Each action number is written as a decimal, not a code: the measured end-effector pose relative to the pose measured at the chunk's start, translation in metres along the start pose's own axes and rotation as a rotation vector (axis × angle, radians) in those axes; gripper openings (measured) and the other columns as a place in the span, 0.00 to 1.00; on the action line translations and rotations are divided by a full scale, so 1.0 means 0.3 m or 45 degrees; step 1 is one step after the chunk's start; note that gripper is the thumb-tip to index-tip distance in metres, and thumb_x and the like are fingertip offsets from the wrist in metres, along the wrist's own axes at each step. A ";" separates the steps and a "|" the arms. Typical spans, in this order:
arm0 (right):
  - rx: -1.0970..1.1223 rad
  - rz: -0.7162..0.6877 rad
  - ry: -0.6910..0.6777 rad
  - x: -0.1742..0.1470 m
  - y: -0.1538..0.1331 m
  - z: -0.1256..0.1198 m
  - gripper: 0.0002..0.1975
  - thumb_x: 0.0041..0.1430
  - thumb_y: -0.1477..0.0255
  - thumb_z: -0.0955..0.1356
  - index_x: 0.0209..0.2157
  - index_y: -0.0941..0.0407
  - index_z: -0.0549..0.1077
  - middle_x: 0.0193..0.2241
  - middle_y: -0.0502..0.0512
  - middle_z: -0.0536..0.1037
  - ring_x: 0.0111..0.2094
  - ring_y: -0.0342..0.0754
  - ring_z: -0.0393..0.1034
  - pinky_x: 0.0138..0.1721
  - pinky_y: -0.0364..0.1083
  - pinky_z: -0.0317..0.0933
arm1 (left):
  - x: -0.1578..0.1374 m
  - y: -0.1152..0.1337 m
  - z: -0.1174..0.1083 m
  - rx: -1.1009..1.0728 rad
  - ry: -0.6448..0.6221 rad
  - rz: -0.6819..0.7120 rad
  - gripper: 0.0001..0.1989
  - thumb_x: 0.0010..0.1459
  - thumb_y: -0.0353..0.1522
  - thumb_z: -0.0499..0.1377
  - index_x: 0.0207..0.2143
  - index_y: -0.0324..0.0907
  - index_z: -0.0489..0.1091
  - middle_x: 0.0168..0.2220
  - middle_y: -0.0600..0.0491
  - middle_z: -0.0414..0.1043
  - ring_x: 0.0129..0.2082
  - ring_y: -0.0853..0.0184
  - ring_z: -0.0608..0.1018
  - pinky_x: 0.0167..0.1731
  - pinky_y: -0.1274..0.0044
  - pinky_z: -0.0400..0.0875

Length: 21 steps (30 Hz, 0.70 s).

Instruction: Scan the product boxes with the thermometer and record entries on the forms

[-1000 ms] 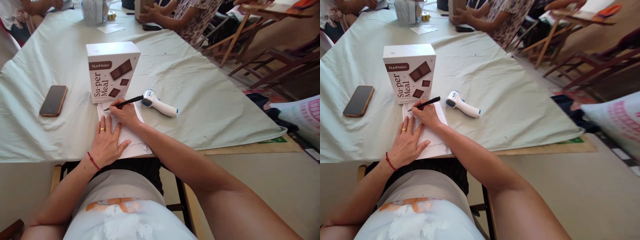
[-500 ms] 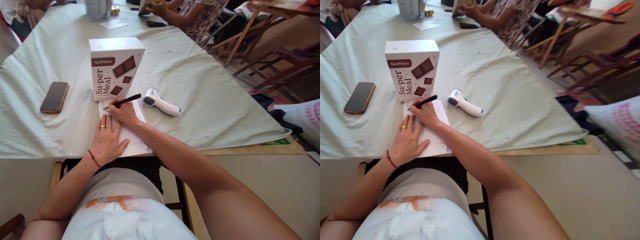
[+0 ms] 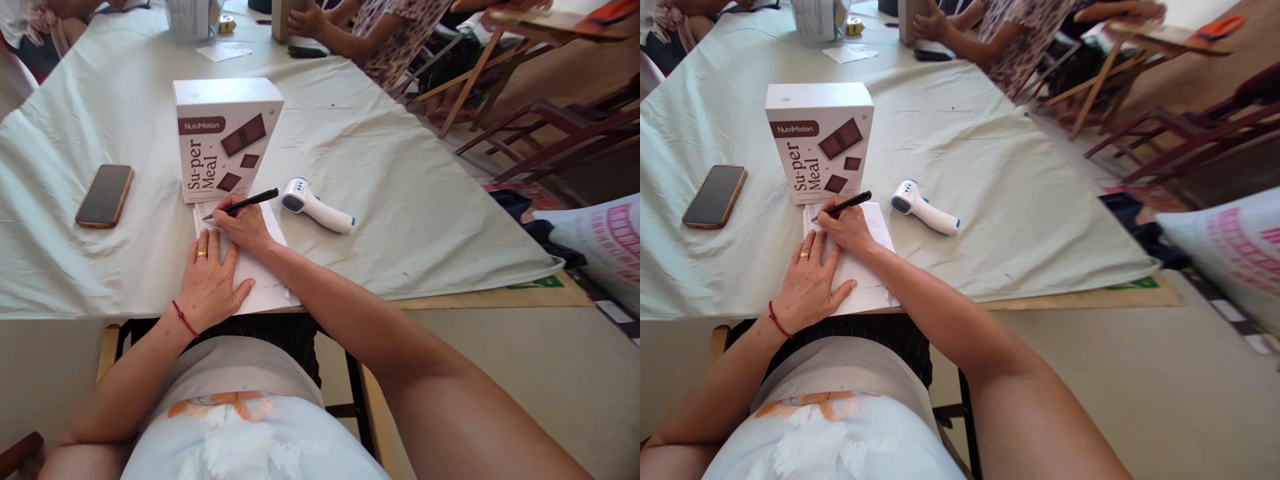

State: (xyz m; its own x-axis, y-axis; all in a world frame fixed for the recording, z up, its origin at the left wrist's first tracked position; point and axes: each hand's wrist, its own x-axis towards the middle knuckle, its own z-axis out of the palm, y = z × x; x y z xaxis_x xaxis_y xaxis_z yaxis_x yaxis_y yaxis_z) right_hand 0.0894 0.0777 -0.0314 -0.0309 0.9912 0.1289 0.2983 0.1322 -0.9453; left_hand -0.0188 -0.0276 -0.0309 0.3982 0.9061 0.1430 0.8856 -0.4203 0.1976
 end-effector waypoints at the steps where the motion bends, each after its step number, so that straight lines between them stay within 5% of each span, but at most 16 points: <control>1: 0.007 0.009 0.010 0.000 -0.001 0.000 0.03 0.47 0.74 0.67 0.25 0.54 0.66 0.23 0.48 0.69 0.29 0.46 0.65 0.37 0.47 0.64 | 0.000 0.000 -0.001 0.002 -0.002 -0.001 0.37 0.65 0.47 0.58 0.65 0.27 0.63 0.68 0.24 0.54 0.70 0.35 0.57 0.66 0.52 0.55; 21: -0.079 -0.063 0.031 0.002 0.018 0.003 0.03 0.48 0.69 0.65 0.25 0.54 0.66 0.24 0.50 0.70 0.30 0.47 0.65 0.38 0.48 0.65 | 0.001 0.004 -0.006 0.019 -0.019 -0.001 0.37 0.65 0.47 0.59 0.65 0.26 0.64 0.68 0.22 0.54 0.70 0.34 0.57 0.66 0.51 0.55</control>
State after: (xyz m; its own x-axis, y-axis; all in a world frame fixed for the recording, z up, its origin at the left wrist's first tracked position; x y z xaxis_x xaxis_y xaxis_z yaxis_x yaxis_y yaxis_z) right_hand 0.0903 0.0790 -0.0366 -0.0237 0.9829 0.1828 0.3552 0.1792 -0.9174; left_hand -0.0181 -0.0278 -0.0288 0.4010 0.9070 0.1286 0.8893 -0.4191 0.1830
